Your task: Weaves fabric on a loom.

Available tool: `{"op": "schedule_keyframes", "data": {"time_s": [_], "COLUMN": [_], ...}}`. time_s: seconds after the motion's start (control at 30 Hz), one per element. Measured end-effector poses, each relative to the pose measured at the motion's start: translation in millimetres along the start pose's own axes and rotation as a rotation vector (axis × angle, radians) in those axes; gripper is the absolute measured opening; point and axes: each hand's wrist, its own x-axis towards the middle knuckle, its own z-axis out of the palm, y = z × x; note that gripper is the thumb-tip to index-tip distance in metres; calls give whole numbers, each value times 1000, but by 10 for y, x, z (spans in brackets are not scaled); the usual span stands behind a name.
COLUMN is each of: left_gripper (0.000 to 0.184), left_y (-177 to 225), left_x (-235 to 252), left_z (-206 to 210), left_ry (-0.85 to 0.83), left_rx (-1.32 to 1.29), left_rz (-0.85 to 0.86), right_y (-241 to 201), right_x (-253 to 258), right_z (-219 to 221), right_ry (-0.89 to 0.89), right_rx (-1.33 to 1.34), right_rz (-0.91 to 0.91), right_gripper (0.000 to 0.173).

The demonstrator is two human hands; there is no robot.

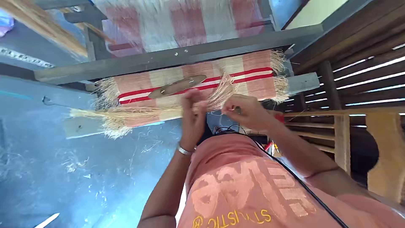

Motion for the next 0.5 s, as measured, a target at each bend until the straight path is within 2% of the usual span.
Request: {"op": "schedule_keyframes", "data": {"time_s": [0.07,0.1,0.17,0.23,0.37,0.5], "left_gripper": [45,43,34,27,15,10], "left_y": [41,7,-61,-126,-198,-287], "left_x": [-136,-195,-267,-312,-284,-226], "left_z": [219,264,261,197,90,-26], "left_ry": [-52,-6,106,196,316,355], "left_rx": [-302,-401,-438,-374,-147,59], "left_rz": [-204,-306,-417,-410,-272,-228], "right_y": [36,49,57,62,82,61], "right_x": [245,327,421,452,522,636], "right_z": [347,447,552,637,817,891], "right_ry": [64,80,90,104,155,149], "right_rx": [69,95,157,226,345,304], "right_rz": [-33,-17,48,104,142,154], "right_gripper": [7,7,8,9,11,25]}}
